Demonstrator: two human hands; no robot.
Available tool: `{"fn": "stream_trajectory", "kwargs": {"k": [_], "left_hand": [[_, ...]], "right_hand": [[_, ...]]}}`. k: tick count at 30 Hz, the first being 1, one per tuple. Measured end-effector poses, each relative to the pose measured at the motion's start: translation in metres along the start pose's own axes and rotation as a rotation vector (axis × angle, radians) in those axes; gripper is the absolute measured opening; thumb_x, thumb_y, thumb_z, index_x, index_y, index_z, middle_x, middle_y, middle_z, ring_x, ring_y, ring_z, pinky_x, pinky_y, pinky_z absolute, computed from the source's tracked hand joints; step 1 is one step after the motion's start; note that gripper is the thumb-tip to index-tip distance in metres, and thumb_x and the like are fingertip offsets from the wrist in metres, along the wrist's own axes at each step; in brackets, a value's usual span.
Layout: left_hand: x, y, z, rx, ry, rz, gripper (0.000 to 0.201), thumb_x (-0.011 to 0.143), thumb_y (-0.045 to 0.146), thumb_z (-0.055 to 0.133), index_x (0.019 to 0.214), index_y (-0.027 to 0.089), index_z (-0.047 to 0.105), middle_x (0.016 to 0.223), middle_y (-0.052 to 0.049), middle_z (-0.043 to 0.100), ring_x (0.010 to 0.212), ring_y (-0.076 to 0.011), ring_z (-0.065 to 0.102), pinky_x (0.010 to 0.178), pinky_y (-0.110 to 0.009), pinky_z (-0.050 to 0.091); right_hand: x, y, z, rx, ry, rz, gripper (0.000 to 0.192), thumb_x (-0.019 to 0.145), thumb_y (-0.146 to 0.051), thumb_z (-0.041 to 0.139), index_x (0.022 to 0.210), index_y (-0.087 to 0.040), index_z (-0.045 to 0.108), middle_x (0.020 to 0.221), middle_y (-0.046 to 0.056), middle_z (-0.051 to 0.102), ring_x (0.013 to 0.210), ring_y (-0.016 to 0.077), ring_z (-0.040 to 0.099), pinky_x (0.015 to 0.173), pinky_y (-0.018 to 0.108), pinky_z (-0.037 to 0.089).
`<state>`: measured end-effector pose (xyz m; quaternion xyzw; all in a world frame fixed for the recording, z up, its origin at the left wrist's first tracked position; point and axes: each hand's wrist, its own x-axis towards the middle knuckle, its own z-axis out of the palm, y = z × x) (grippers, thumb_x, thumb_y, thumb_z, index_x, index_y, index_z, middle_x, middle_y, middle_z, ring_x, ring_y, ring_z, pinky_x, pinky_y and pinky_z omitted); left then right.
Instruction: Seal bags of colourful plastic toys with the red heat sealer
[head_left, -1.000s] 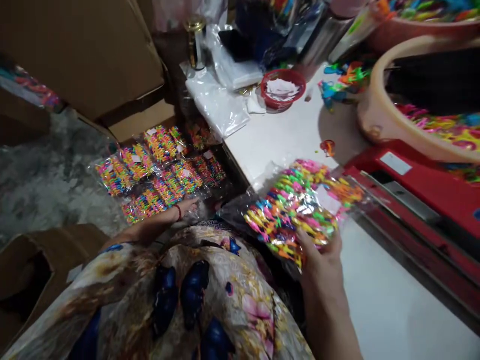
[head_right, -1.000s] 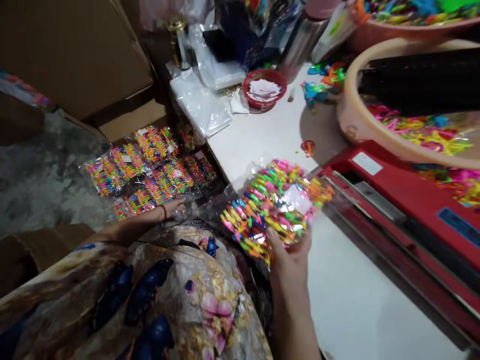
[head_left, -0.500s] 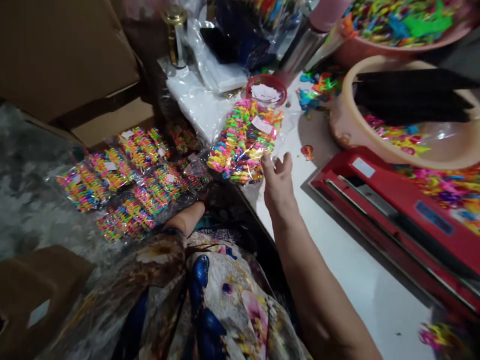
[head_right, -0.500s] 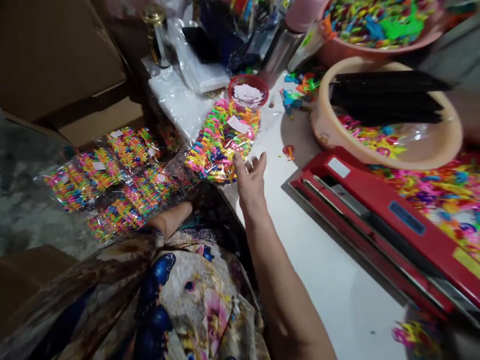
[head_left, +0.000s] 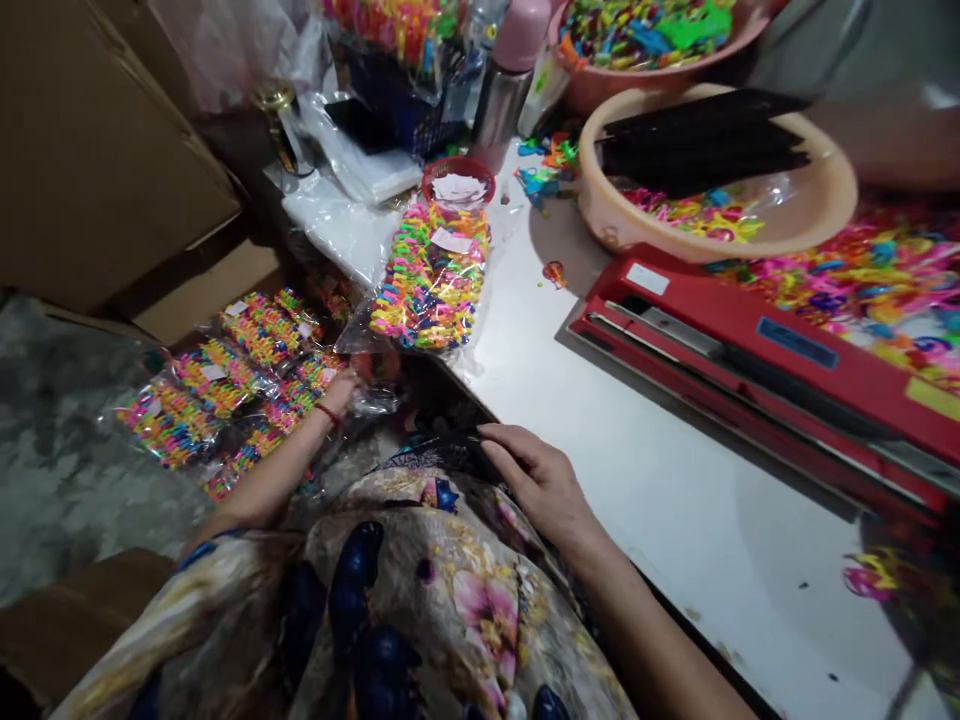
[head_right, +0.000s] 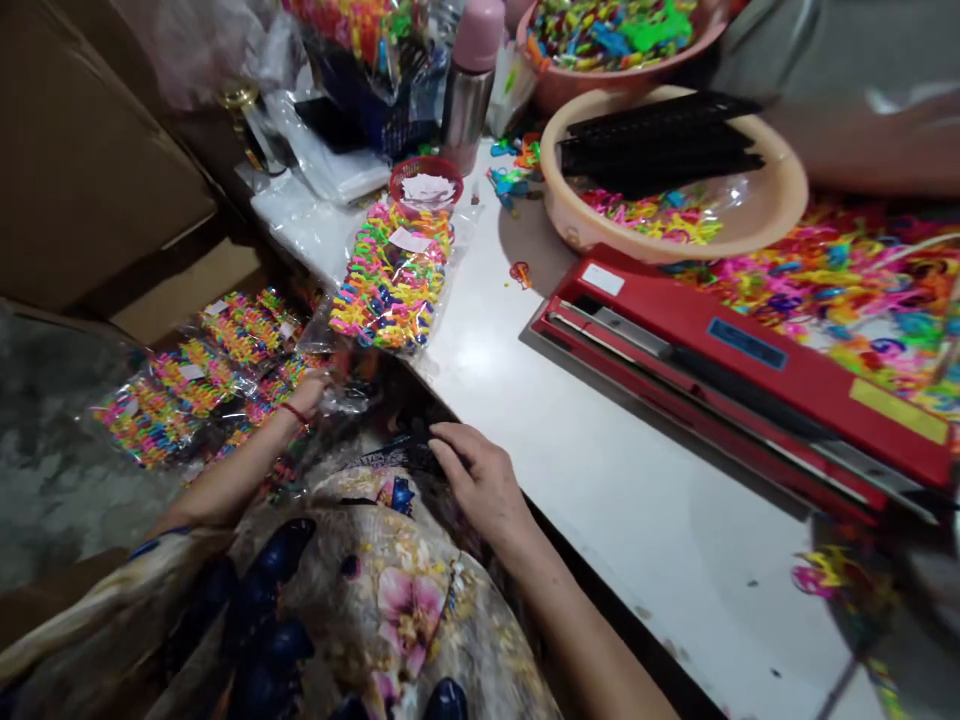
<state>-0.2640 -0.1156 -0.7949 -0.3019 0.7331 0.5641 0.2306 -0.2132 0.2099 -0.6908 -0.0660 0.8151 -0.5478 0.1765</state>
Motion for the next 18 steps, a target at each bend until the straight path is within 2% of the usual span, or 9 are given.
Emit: {"fn": "stream_trajectory", "kwargs": {"k": [3,5,7,8,10,13,15,17,18], "left_hand": [[-0.029,0.03,-0.06,0.094,-0.061,0.049,0.038,0.07,0.043,0.08,0.061,0.016,0.056,0.058,0.001,0.053,0.058,-0.0123,0.047,0.057,-0.024,0.042],[-0.063,0.067,-0.091,0.279,-0.266,0.179,0.038,0.068,0.048,0.08,0.063,0.017,0.059,0.062,0.0,0.056,0.059,-0.013,0.048,0.057,-0.024,0.041],[-0.107,0.114,-0.104,0.517,-0.42,0.29,0.034,0.072,0.049,0.077,0.065,0.019,0.062,0.062,0.0,0.055,0.058,-0.0135,0.047,0.055,-0.024,0.039],[-0.13,0.14,-0.103,0.621,-0.512,0.33,0.032,0.076,0.048,0.075,0.064,0.02,0.064,0.062,-0.001,0.055,0.058,-0.0145,0.049,0.055,-0.025,0.041],[-0.177,0.187,-0.087,0.756,-0.641,0.452,0.028,0.073,0.042,0.08,0.061,0.023,0.063,0.063,-0.003,0.058,0.06,-0.0178,0.054,0.058,-0.028,0.046],[-0.239,0.238,-0.048,0.897,-0.681,0.595,0.025,0.072,0.039,0.081,0.061,0.025,0.064,0.059,-0.002,0.057,0.054,-0.0178,0.053,0.056,-0.03,0.047],[-0.271,0.26,-0.021,0.94,-0.63,0.734,0.021,0.076,0.041,0.076,0.065,0.025,0.065,0.062,-0.002,0.057,0.056,-0.0182,0.055,0.058,-0.031,0.049],[-0.292,0.279,0.006,0.982,-0.66,0.851,0.019,0.078,0.041,0.072,0.069,0.026,0.066,0.067,-0.003,0.059,0.061,-0.02,0.058,0.062,-0.034,0.051],[-0.298,0.288,0.021,1.026,-0.725,0.887,0.017,0.08,0.04,0.07,0.07,0.026,0.067,0.069,-0.003,0.059,0.064,-0.0208,0.059,0.065,-0.035,0.052]], "right_hand": [[0.008,-0.019,0.008,0.047,-0.094,-0.166,0.025,0.098,-0.04,0.055,0.105,-0.026,0.075,0.106,0.006,0.074,0.099,0.0226,0.069,0.092,0.039,0.056],[0.017,-0.034,0.013,0.07,-0.149,-0.294,0.025,0.1,-0.038,0.055,0.107,-0.025,0.074,0.109,0.006,0.073,0.102,0.0214,0.068,0.094,0.037,0.055],[0.027,-0.053,0.016,0.069,-0.169,-0.446,0.028,0.097,-0.042,0.06,0.114,-0.023,0.072,0.115,0.008,0.071,0.108,0.0218,0.066,0.098,0.038,0.052],[0.032,-0.064,0.017,0.058,-0.163,-0.524,0.035,0.094,-0.046,0.065,0.121,-0.023,0.069,0.12,0.009,0.069,0.114,0.0232,0.064,0.102,0.04,0.05],[0.035,-0.09,0.019,0.017,-0.15,-0.653,0.064,0.084,-0.055,0.074,0.137,-0.024,0.058,0.136,0.011,0.06,0.13,0.0285,0.053,0.112,0.047,0.041],[0.029,-0.124,0.019,-0.062,-0.166,-0.744,0.107,0.071,-0.065,0.08,0.157,-0.029,0.029,0.155,0.013,0.041,0.146,0.0364,0.031,0.12,0.059,0.02],[0.02,-0.137,0.015,-0.104,-0.186,-0.759,0.114,0.072,-0.066,0.079,0.161,-0.03,0.017,0.158,0.013,0.035,0.148,0.0372,0.026,0.12,0.061,0.015],[0.01,-0.141,0.005,-0.119,-0.15,-0.758,0.108,0.076,-0.061,0.078,0.16,-0.029,0.018,0.157,0.013,0.037,0.146,0.0357,0.03,0.12,0.057,0.019],[0.004,-0.139,-0.003,-0.111,-0.11,-0.755,0.101,0.078,-0.057,0.077,0.159,-0.028,0.024,0.154,0.012,0.041,0.144,0.0345,0.034,0.119,0.055,0.024]]}}
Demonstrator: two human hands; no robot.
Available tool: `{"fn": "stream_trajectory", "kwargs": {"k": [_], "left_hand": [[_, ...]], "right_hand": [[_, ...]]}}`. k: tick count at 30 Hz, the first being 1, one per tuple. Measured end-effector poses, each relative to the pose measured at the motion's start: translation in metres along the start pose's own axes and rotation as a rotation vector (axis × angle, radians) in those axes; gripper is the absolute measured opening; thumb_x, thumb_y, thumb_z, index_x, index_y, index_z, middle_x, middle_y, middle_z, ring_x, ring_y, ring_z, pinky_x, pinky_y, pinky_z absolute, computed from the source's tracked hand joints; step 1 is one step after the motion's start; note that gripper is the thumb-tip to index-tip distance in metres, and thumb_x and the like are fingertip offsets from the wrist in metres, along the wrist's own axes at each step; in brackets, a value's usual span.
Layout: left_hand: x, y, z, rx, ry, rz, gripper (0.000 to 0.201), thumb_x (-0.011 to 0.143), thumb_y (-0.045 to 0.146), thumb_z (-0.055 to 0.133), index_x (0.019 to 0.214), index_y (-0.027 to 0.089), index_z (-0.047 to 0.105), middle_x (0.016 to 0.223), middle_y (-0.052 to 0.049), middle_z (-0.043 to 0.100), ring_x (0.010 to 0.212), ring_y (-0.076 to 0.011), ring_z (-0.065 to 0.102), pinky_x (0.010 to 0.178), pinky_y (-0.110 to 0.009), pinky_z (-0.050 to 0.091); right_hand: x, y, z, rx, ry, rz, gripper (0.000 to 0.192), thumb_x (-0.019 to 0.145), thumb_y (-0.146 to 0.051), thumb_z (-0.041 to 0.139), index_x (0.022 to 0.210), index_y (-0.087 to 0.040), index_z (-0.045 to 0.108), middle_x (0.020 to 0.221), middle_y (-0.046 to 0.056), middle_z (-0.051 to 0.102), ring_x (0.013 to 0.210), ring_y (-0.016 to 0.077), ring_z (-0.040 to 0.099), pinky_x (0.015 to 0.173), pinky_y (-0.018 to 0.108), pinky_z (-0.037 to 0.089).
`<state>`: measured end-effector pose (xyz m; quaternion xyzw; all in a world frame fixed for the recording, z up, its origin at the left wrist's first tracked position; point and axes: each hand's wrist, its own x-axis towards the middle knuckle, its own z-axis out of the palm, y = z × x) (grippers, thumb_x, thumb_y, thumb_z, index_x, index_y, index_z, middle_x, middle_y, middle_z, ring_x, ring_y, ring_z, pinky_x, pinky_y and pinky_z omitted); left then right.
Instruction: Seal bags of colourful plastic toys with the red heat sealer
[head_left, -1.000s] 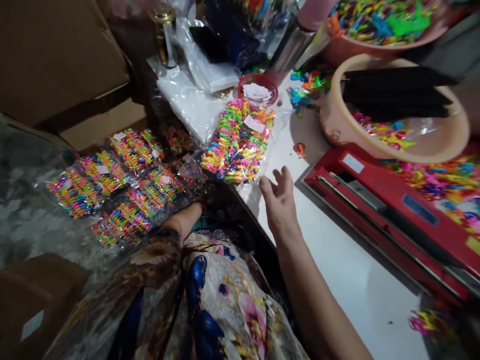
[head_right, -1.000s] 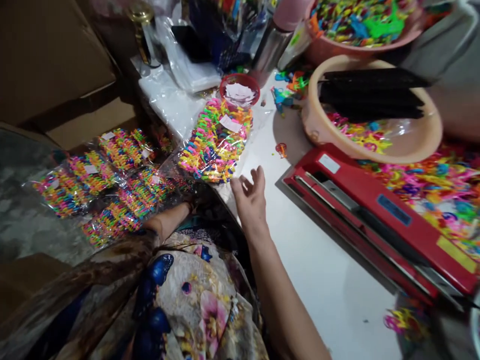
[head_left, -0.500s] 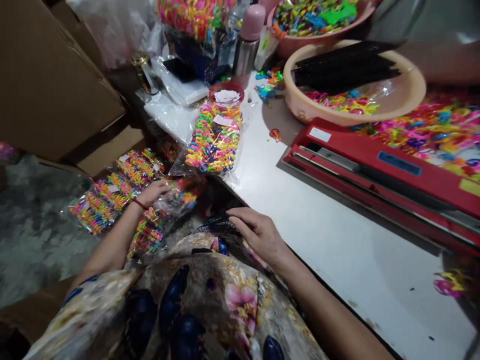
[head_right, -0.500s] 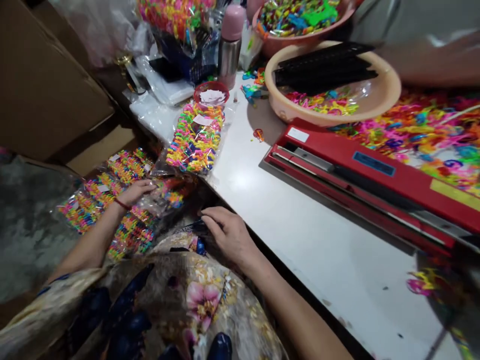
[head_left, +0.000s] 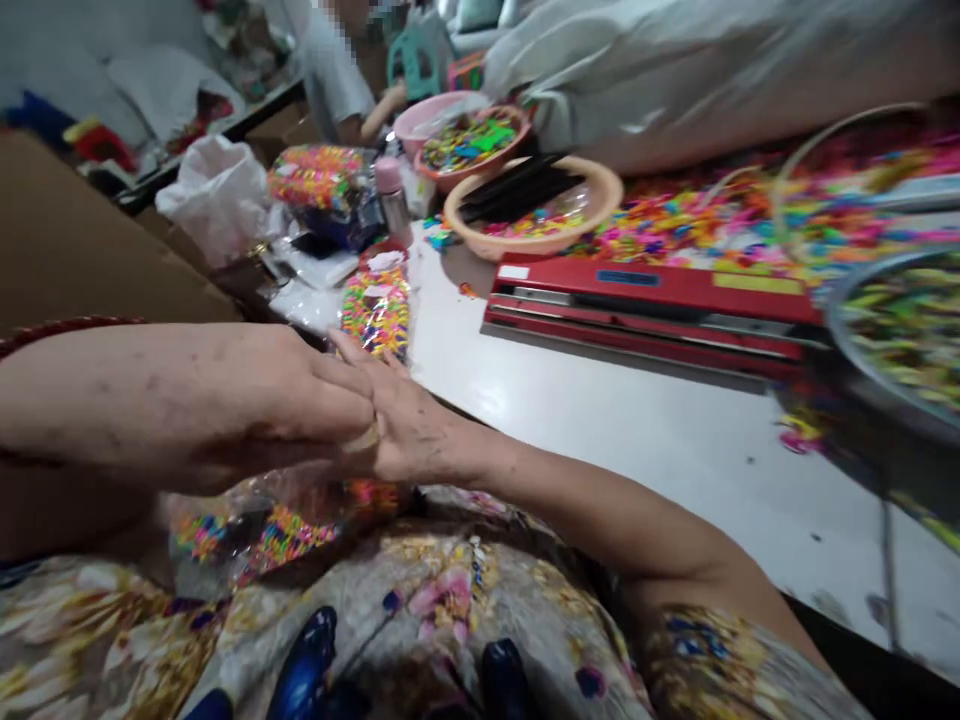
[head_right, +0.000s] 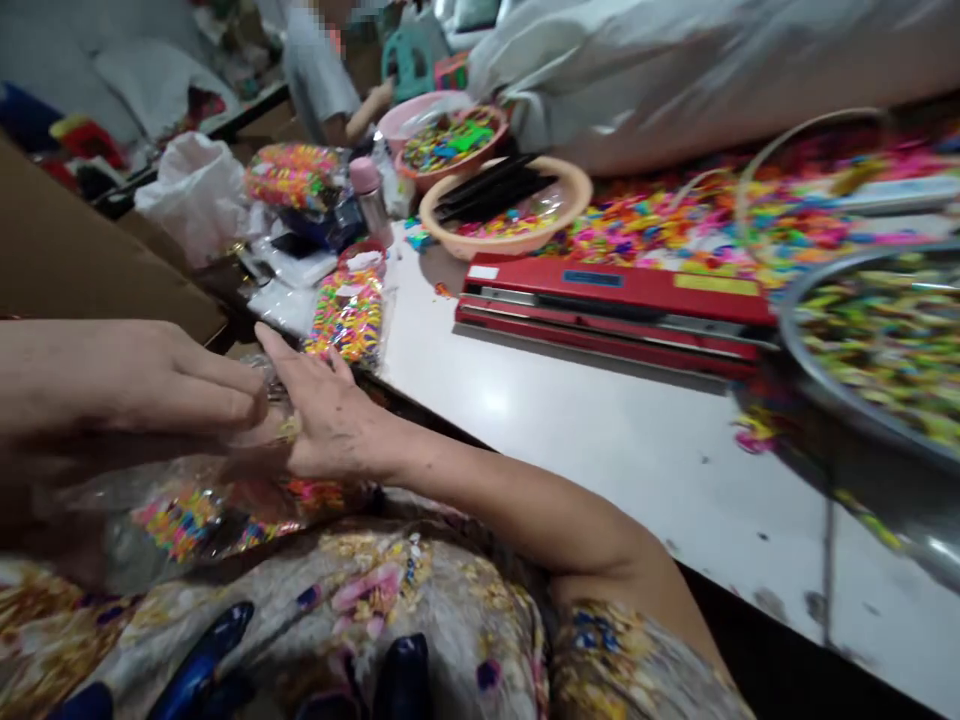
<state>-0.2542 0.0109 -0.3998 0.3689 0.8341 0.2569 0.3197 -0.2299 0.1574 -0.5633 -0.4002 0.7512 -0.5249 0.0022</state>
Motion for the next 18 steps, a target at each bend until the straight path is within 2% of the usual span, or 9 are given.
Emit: {"fn": "stream_trajectory", "kwargs": {"k": [2,3,5,7,9,11,13,15,18], "left_hand": [[0.028,0.021,-0.006,0.077,-0.157,0.103,0.017,0.082,0.035,0.067,0.068,0.026,0.065,0.067,-0.002,0.057,0.066,-0.0209,0.06,0.068,-0.035,0.053],[0.045,0.028,-0.008,0.106,-0.184,0.146,0.019,0.082,0.032,0.068,0.065,0.025,0.063,0.064,-0.002,0.053,0.066,-0.0204,0.059,0.07,-0.035,0.053],[0.08,0.036,-0.011,0.095,-0.077,0.214,0.023,0.078,0.027,0.073,0.06,0.022,0.059,0.059,0.001,0.046,0.063,-0.0185,0.058,0.07,-0.034,0.053],[0.115,0.034,-0.01,0.056,0.075,0.267,0.024,0.072,0.025,0.08,0.061,0.021,0.059,0.058,0.002,0.044,0.064,-0.0174,0.057,0.071,-0.033,0.053],[0.15,0.022,-0.006,0.058,0.205,0.336,0.02,0.069,0.029,0.084,0.074,0.02,0.067,0.067,0.001,0.053,0.073,-0.0183,0.06,0.075,-0.034,0.053],[0.186,0.001,0.002,0.028,0.344,0.4,0.033,0.067,0.036,0.086,0.091,0.019,0.07,0.088,-0.005,0.064,0.089,-0.0213,0.062,0.083,-0.036,0.052],[0.22,-0.024,0.014,-0.151,0.436,0.406,0.051,0.065,0.043,0.087,0.107,0.018,0.069,0.11,-0.011,0.066,0.104,-0.0245,0.061,0.088,-0.037,0.052],[0.252,-0.048,0.029,-0.38,0.319,0.379,0.062,0.065,0.047,0.086,0.117,0.02,0.066,0.12,-0.013,0.065,0.111,-0.0264,0.061,0.09,-0.038,0.053],[0.291,-0.073,0.053,-0.594,0.019,0.372,0.068,0.063,0.049,0.087,0.122,0.022,0.067,0.125,-0.013,0.066,0.116,-0.0276,0.061,0.094,-0.04,0.051]], "right_hand": [[-0.018,-0.002,-0.019,0.005,0.117,0.031,0.075,0.083,-0.05,0.074,0.148,-0.028,0.044,0.143,0.01,0.052,0.133,0.0305,0.046,0.113,0.047,0.037],[-0.029,-0.002,-0.029,0.01,0.183,0.062,0.057,0.087,-0.047,0.069,0.138,-0.027,0.055,0.134,0.008,0.058,0.123,0.0277,0.053,0.107,0.043,0.043],[-0.053,-0.001,-0.05,0.009,0.332,0.164,0.026,0.095,-0.042,0.057,0.112,-0.025,0.068,0.11,0.006,0.065,0.101,0.0221,0.06,0.092,0.036,0.051],[-0.076,0.004,-0.068,0.009,0.517,0.264,0.029,0.099,-0.041,0.049,0.093,-0.021,0.07,0.096,0.005,0.064,0.089,0.0187,0.06,0.084,0.033,0.051],[-0.097,0.014,-0.085,0.058,0.699,0.338,0.034,0.098,-0.047,0.051,0.089,-0.019,0.068,0.093,0.004,0.063,0.086,0.0174,0.059,0.081,0.031,0.05],[-0.115,0.027,-0.103,0.171,0.833,0.433,0.04,0.093,-0.057,0.055,0.089,-0.019,0.066,0.087,0.003,0.063,0.078,0.0161,0.058,0.074,0.028,0.048],[-0.132,0.041,-0.12,0.31,0.91,0.538,0.043,0.085,-0.062,0.06,0.088,-0.019,0.064,0.075,0.001,0.059,0.065,0.0138,0.053,0.063,0.025,0.045],[-0.147,0.053,-0.135,0.43,0.942,0.601,0.04,0.079,-0.058,0.066,0.086,-0.019,0.063,0.067,-0.002,0.055,0.058,0.0125,0.048,0.057,0.024,0.041],[-0.163,0.067,-0.148,0.53,0.948,0.651,0.029,0.075,-0.046,0.07,0.081,-0.019,0.062,0.071,-0.001,0.059,0.06,0.013,0.05,0.06,0.024,0.042]]}}
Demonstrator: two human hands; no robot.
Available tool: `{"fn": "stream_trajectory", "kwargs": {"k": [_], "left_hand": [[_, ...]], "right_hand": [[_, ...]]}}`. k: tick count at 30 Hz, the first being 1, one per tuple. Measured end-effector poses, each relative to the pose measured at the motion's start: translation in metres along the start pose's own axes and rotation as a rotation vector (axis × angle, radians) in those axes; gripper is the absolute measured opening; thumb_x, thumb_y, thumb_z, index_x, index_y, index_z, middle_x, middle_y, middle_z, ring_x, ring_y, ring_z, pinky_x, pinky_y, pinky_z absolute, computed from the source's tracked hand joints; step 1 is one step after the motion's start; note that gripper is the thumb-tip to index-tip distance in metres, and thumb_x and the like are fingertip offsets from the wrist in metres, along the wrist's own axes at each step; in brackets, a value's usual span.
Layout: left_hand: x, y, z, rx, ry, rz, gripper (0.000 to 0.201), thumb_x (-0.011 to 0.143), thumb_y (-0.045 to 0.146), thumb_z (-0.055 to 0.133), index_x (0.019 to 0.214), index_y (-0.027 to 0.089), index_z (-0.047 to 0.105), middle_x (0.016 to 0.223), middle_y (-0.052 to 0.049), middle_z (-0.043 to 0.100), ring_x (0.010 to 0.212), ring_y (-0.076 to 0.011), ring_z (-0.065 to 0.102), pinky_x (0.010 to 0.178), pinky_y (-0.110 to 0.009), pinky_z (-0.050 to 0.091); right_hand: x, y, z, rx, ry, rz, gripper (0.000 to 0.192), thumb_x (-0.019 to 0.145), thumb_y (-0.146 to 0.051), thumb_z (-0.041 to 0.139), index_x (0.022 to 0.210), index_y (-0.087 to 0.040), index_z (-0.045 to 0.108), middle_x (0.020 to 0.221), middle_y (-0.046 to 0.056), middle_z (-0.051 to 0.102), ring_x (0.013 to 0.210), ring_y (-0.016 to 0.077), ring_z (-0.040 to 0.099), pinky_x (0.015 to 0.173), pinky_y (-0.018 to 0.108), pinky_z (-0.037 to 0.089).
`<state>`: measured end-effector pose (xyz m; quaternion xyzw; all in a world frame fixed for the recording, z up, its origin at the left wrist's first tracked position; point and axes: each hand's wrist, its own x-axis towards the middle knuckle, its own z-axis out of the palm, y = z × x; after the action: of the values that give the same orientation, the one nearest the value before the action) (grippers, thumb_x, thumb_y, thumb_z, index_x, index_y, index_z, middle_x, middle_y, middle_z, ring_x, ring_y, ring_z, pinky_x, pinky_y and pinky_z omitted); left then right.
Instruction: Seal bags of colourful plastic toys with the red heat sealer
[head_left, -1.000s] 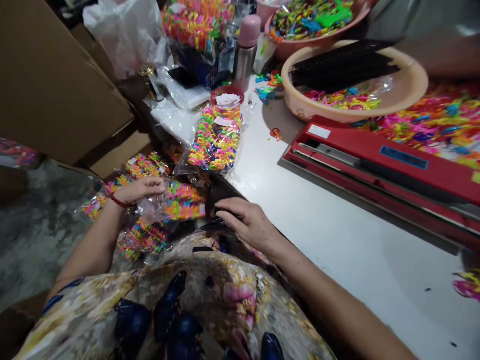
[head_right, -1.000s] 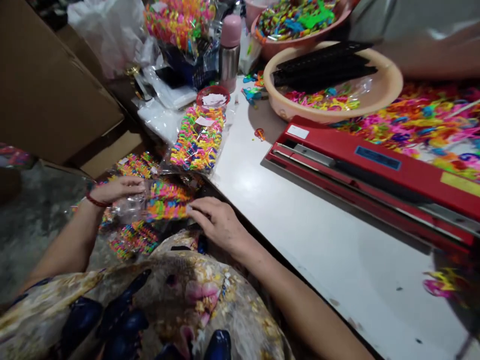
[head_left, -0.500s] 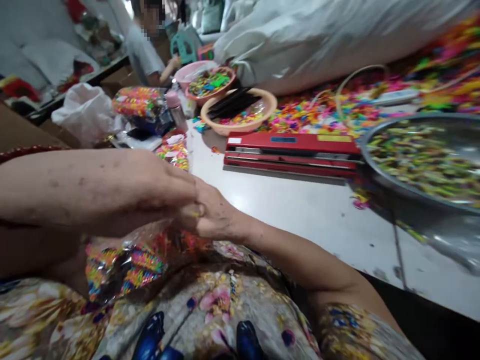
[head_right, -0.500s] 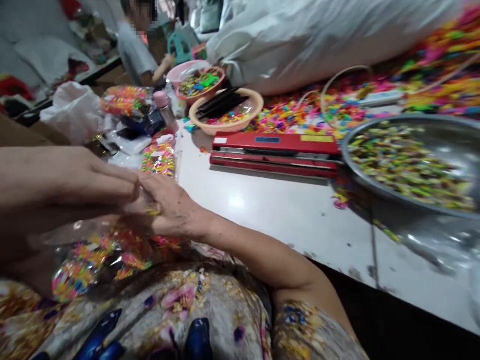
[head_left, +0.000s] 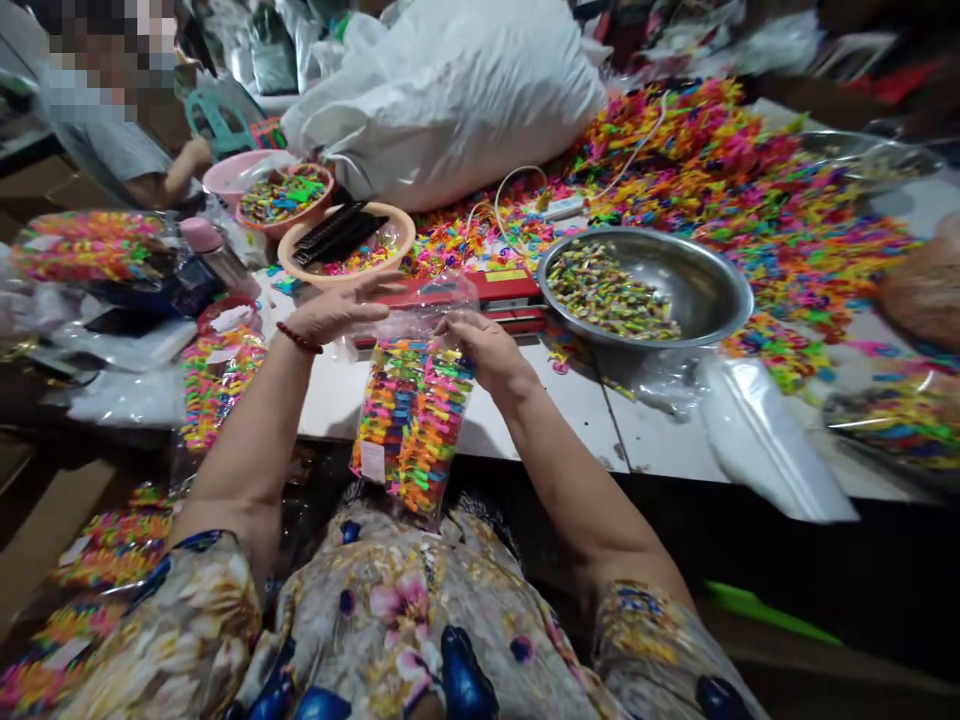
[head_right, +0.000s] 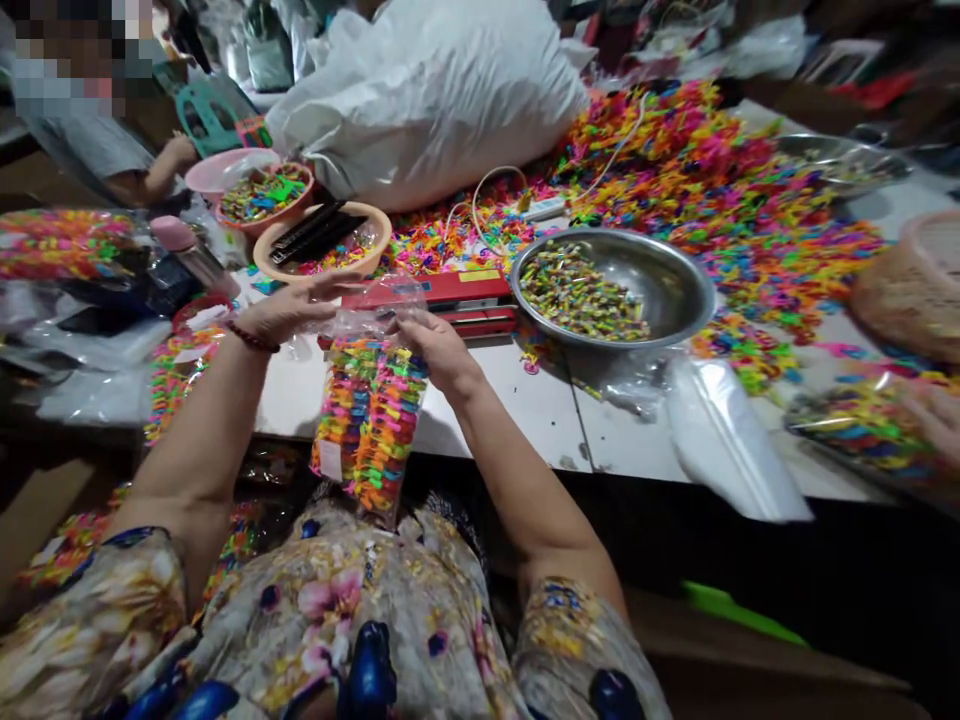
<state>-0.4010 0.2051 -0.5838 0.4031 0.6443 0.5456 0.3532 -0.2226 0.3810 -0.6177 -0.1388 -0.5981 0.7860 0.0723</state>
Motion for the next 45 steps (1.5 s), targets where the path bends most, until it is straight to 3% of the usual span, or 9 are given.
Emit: {"fn": "stream_trajectory", "kwargs": {"k": [6,14,19,24,29,32,36,40,45], "left_hand": [[0.03,-0.041,-0.002,-0.024,-0.37,-0.196,0.06,0.053,0.056,0.09,0.099,0.019,0.078,0.101,-0.009,0.073,0.088,-0.0234,0.065,0.083,-0.034,0.05],[0.026,-0.065,-0.009,0.01,-0.469,-0.264,0.049,0.058,0.036,0.091,0.103,0.025,0.078,0.095,-0.004,0.073,0.091,-0.0214,0.065,0.08,-0.028,0.048],[0.028,-0.072,0.008,-0.07,-0.232,-0.146,0.029,0.068,0.04,0.085,0.082,0.016,0.078,0.096,-0.009,0.071,0.085,-0.0188,0.062,0.078,-0.029,0.049],[0.034,-0.082,0.008,-0.479,0.169,-0.071,0.036,0.073,0.048,0.08,0.071,0.015,0.064,0.092,-0.006,0.068,0.051,-0.006,0.043,0.047,-0.022,0.035],[0.03,-0.094,0.002,-0.479,0.422,-0.183,0.046,0.078,0.062,0.071,0.072,0.017,0.062,0.061,0.001,0.055,0.046,-0.0079,0.042,0.043,-0.02,0.033],[0.028,-0.092,0.017,-0.148,0.314,-0.208,0.054,0.076,0.063,0.073,0.105,0.017,0.072,0.084,-0.006,0.069,0.074,-0.0167,0.064,0.062,-0.024,0.05],[0.049,-0.076,0.038,0.022,-0.033,0.022,0.066,0.067,0.044,0.085,0.126,0.025,0.066,0.122,-0.009,0.068,0.118,-0.0255,0.059,0.095,-0.035,0.049],[0.074,-0.063,0.04,0.063,-0.357,-0.093,0.033,0.07,0.042,0.08,0.091,0.017,0.074,0.09,-0.006,0.071,0.085,-0.0199,0.064,0.077,-0.031,0.05],[0.07,-0.042,0.015,0.245,-0.346,-0.136,0.034,0.074,0.047,0.075,0.067,0.016,0.065,0.062,0.0,0.056,0.059,-0.0118,0.049,0.059,-0.026,0.037]], "right_hand": [[0.011,0.021,-0.019,0.137,-0.055,0.108,0.029,0.066,-0.041,0.079,0.081,-0.018,0.07,0.088,0.004,0.071,0.082,0.0203,0.063,0.08,0.031,0.05],[0.026,0.044,-0.051,0.057,0.032,0.05,0.033,0.058,-0.042,0.089,0.08,-0.023,0.076,0.083,0.001,0.071,0.079,0.0165,0.06,0.083,0.03,0.046],[0.035,0.033,-0.067,-0.09,0.027,0.023,0.035,0.058,-0.046,0.091,0.076,-0.021,0.074,0.081,0.001,0.069,0.081,0.0175,0.06,0.088,0.034,0.045],[0.04,0.031,-0.095,-0.268,0.053,-0.02,0.048,0.062,-0.054,0.088,0.055,-0.018,0.057,0.066,-0.002,0.054,0.068,0.0129,0.05,0.076,0.029,0.043],[0.034,0.036,-0.118,-0.207,0.101,0.21,0.042,0.059,-0.051,0.091,0.074,-0.018,0.069,0.077,0.002,0.063,0.075,0.0177,0.058,0.072,0.033,0.051],[0.031,0.034,-0.111,-0.124,0.076,0.192,0.038,0.061,-0.046,0.091,0.081,-0.018,0.074,0.088,0.005,0.07,0.086,0.0198,0.063,0.084,0.036,0.052],[0.029,0.023,-0.086,-0.195,-0.047,0.049,0.028,0.07,-0.044,0.083,0.075,-0.018,0.076,0.083,0.005,0.072,0.083,0.0178,0.063,0.088,0.033,0.047],[0.025,0.007,-0.07,-0.329,-0.135,0.001,0.036,0.075,-0.051,0.078,0.066,-0.017,0.071,0.069,0.003,0.066,0.07,0.0162,0.057,0.07,0.029,0.043],[0.018,-0.014,-0.086,-0.947,-0.127,-0.152,0.048,0.085,-0.059,0.066,0.06,-0.017,0.063,0.06,0.002,0.053,0.066,0.0167,0.048,0.062,0.03,0.031]]}}
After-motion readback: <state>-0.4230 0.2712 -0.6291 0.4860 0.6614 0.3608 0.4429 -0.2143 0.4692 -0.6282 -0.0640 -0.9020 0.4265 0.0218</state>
